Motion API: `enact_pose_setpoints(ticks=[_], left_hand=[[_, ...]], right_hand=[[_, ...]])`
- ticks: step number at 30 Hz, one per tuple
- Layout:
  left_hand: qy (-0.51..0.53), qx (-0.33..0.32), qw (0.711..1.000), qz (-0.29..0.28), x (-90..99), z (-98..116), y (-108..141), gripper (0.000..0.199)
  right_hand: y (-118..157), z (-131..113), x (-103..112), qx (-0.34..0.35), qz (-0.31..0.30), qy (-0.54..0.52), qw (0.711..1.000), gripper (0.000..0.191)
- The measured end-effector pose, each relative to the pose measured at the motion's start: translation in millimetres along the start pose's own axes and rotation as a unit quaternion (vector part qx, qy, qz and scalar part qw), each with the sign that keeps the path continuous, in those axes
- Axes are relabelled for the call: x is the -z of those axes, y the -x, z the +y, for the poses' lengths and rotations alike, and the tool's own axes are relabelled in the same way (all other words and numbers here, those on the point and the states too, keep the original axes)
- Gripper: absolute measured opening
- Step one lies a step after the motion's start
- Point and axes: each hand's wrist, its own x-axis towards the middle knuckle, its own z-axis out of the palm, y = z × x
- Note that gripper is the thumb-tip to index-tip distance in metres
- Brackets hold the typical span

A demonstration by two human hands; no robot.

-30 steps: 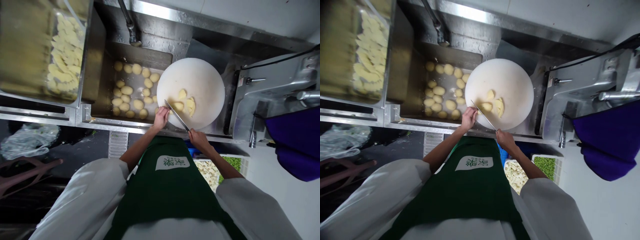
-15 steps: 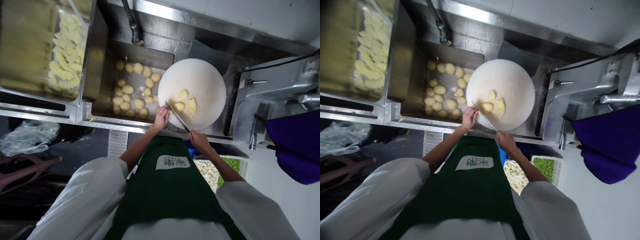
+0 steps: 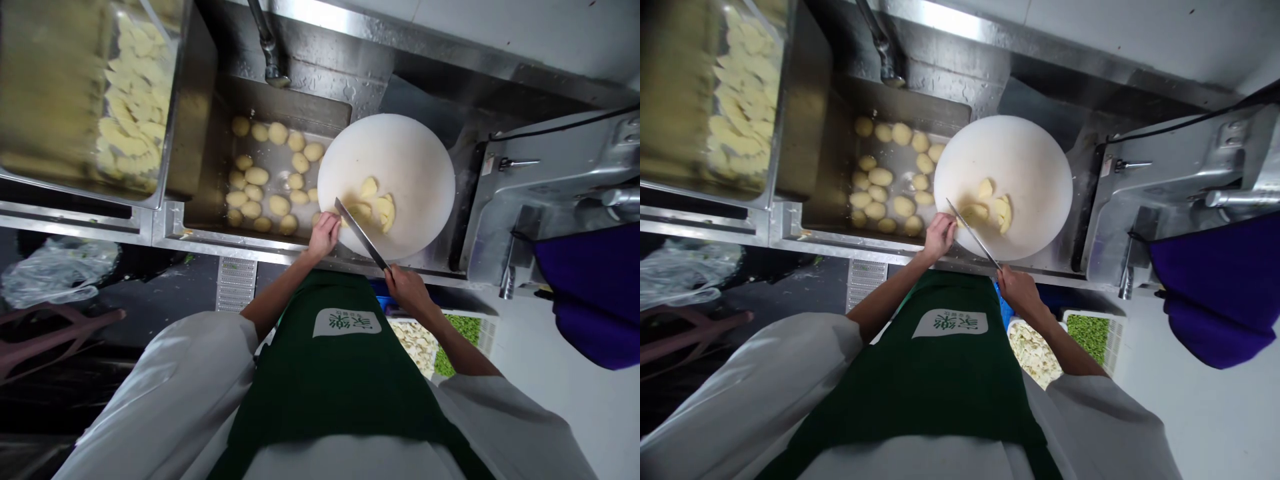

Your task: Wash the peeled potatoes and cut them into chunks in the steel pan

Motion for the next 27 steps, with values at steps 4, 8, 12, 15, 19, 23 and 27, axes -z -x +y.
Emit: enact_pose_setpoints(ticks=[4,8,12,15,19,23,27], left_hand=[[0.000,0.015,1.000,0.010,1.7,1,2,0.025],[-0.003,0.026,1.000,-0.008,1.6,-4,3,0.026],[0.016,-0.006,0.999,-0.033,-0.7,-6,4,0.026],[0.060,0.022,0.998,-0.013,5.0,-5,7,0.027],[0.174,0.184,0.959,0.127,32.1,-10,17,0.034],[0.289,0.232,0.925,0.082,49.3,-19,19,0.042],[0.294,0.192,0.936,-0.029,27.4,-18,7,0.041]], right_hand=[[0,1,0,-0.004,0.022,-0.018,1.000,0.034],[1,4,1,-0.014,0.062,-0.046,0.997,0.030],[2,11,-1,-0.028,0.087,-0.052,0.995,0.029],[5,15,-3,-0.034,0.082,-0.046,0.995,0.030],[5,11,-6,-0.003,0.043,-0.038,0.998,0.032],[-6,5,-10,0.034,0.010,-0.033,0.999,0.033],[-17,11,-16,0.016,0.024,-0.025,0.999,0.035]])
